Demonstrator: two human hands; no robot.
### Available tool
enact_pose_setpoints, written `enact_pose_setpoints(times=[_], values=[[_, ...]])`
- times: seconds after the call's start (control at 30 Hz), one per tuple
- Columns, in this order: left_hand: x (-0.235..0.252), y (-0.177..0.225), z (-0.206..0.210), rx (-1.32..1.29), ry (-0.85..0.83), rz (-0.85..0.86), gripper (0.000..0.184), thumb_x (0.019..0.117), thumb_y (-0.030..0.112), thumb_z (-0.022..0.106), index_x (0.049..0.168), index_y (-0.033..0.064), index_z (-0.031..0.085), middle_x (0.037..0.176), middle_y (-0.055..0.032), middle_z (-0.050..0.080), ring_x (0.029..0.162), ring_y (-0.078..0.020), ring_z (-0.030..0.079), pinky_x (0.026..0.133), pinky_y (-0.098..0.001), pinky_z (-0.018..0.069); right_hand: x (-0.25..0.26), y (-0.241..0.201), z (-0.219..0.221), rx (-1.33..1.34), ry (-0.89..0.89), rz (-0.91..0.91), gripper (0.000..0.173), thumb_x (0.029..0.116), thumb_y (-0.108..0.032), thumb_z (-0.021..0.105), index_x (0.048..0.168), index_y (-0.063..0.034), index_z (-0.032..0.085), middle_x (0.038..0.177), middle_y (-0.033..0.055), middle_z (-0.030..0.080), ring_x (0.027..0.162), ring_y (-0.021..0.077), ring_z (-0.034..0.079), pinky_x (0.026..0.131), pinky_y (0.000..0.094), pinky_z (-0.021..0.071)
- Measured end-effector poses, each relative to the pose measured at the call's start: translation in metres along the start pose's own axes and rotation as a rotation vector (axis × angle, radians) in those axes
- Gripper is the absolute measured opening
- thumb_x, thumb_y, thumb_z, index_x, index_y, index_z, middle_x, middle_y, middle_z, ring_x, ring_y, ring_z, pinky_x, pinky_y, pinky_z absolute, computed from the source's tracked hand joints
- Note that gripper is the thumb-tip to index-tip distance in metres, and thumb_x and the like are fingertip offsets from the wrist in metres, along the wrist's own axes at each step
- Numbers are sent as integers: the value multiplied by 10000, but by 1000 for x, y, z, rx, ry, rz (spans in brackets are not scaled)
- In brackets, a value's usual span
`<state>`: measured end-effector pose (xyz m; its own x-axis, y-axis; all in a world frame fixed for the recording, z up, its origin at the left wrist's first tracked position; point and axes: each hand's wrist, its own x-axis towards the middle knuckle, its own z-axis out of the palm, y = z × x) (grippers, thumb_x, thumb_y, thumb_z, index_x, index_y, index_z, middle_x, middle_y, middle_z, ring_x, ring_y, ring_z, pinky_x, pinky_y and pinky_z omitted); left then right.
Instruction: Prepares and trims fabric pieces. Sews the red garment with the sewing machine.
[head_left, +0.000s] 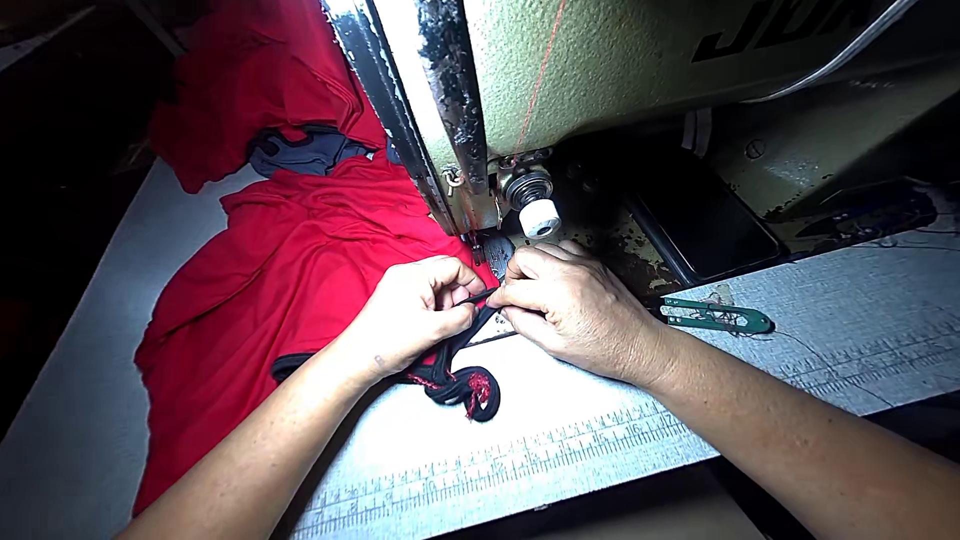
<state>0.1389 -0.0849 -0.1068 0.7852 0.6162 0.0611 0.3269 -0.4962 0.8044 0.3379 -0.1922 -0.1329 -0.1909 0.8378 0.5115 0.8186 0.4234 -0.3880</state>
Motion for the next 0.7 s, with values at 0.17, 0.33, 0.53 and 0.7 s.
enact_pose_setpoints(times=[0.17, 0.33, 0.53, 0.7], values=[[1, 4, -2, -139, 21, -77, 80, 898, 57, 662, 876, 97, 729, 622, 41, 607, 526, -23, 534, 479, -165, 413, 2, 2, -3, 80, -60, 62, 199, 942, -185, 609, 951, -188, 808, 848, -11, 621, 868, 134, 596, 784, 346, 432], [2, 7, -4, -181, -15, -132, 135, 944, 51, 625, 887, 84, 742, 636, 22, 645, 553, -31, 573, 505, -172, 443, 1, 5, -4, 121, -73, 42, 209, 948, -190, 602, 921, -196, 809, 832, -31, 615, 873, 117, 591, 791, 348, 425], [1, 3, 1, -126, 19, -49, 114, 920, 62, 643, 889, 91, 749, 699, 37, 654, 583, -23, 573, 519, -164, 449, 2, 6, -7, 138, -84, 24, 190, 937, -176, 625, 910, -195, 812, 810, -38, 596, 848, 108, 576, 783, 339, 415], [-1, -2, 3, -47, 4, 45, 116, 863, 78, 663, 861, 121, 771, 808, 71, 656, 629, 4, 553, 542, -139, 441, 0, 8, -7, 136, -85, 23, 187, 934, -191, 629, 906, -202, 814, 820, -41, 606, 861, 111, 580, 788, 342, 418]])
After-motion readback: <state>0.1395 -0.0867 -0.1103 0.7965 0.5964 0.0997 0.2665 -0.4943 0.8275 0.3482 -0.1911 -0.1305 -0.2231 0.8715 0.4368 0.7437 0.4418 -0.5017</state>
